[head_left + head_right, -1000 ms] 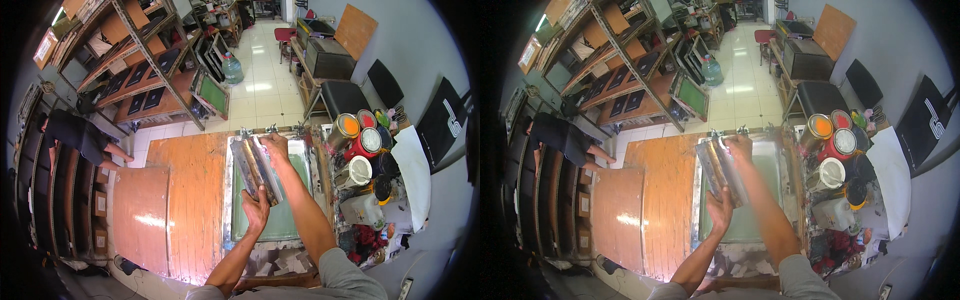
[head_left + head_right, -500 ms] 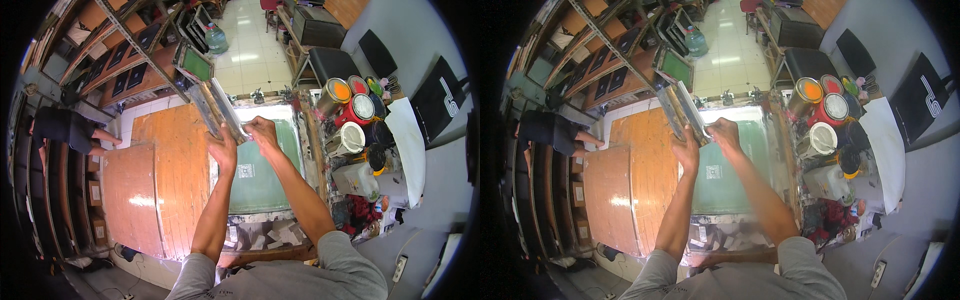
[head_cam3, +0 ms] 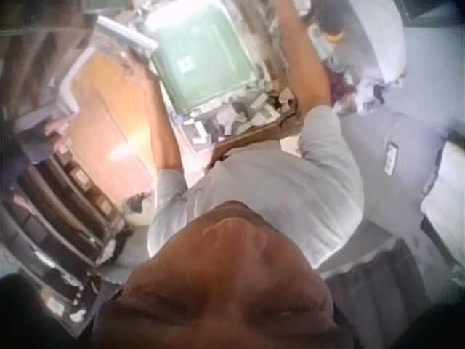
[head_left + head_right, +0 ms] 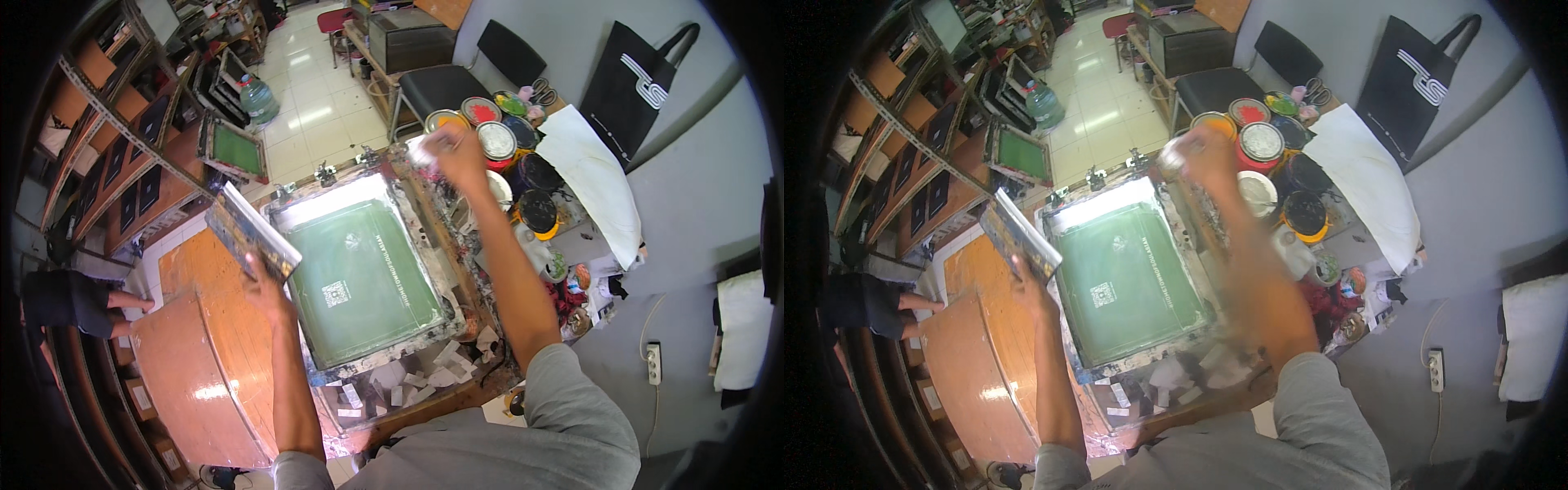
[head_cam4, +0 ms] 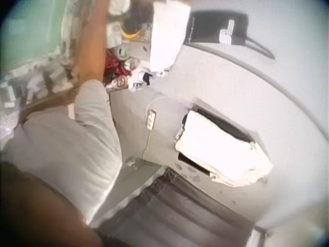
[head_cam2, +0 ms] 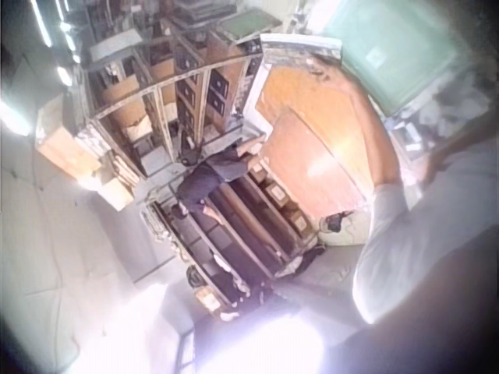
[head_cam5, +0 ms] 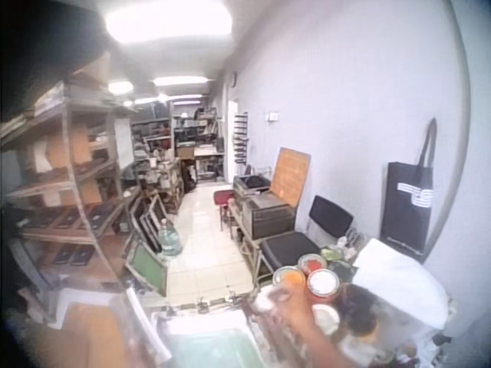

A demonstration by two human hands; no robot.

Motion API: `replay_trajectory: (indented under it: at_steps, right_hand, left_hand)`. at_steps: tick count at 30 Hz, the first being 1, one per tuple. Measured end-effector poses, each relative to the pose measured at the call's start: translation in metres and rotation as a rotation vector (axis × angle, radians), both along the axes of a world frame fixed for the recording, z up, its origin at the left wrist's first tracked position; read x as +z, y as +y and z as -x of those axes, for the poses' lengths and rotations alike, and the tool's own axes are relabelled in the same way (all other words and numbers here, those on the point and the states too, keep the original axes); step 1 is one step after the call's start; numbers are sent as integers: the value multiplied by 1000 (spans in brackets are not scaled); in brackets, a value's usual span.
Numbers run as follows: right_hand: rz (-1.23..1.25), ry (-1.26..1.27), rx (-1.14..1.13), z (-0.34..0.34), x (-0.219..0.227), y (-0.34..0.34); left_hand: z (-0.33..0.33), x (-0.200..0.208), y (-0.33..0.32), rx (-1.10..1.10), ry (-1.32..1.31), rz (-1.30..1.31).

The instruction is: The person spreads ink over a screen with a squeegee, wipes the mesh and frame with a cloth, and then lifts the frame to store it on a rack.

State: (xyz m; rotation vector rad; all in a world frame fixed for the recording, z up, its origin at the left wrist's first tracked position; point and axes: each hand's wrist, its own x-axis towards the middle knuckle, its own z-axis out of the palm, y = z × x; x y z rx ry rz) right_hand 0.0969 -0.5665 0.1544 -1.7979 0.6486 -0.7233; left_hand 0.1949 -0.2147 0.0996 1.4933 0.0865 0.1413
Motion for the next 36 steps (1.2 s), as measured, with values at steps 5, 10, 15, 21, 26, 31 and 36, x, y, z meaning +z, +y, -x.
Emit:
replay_trajectory:
  at_steps: [5, 10, 15, 21, 26, 31, 36]
  right_hand:
    - [561, 440, -421, 36, -6, -142]
    - [624, 790, -278, 56, -42, -185]
    - [841, 832, -216, 74, 9, -191]
    - [779, 386, -100, 199, 110, -104]
    - [365, 437, 16, 327, 82, 28]
    - [94, 509, -94, 397, -64, 93]
    - [397, 550, -159, 381, -145, 195]
  left_hand:
    - [58, 11, 24, -129, 116, -19]
    - [105, 5, 49, -246, 201, 35]
    - [142, 18, 59, -363, 258, 87]
    - [167, 7, 83, -452, 417, 237]
    - [182, 10, 96, -433, 392, 152]
    - [201, 21, 95, -409, 362, 178]
    - [216, 23, 105, -387, 369, 155]
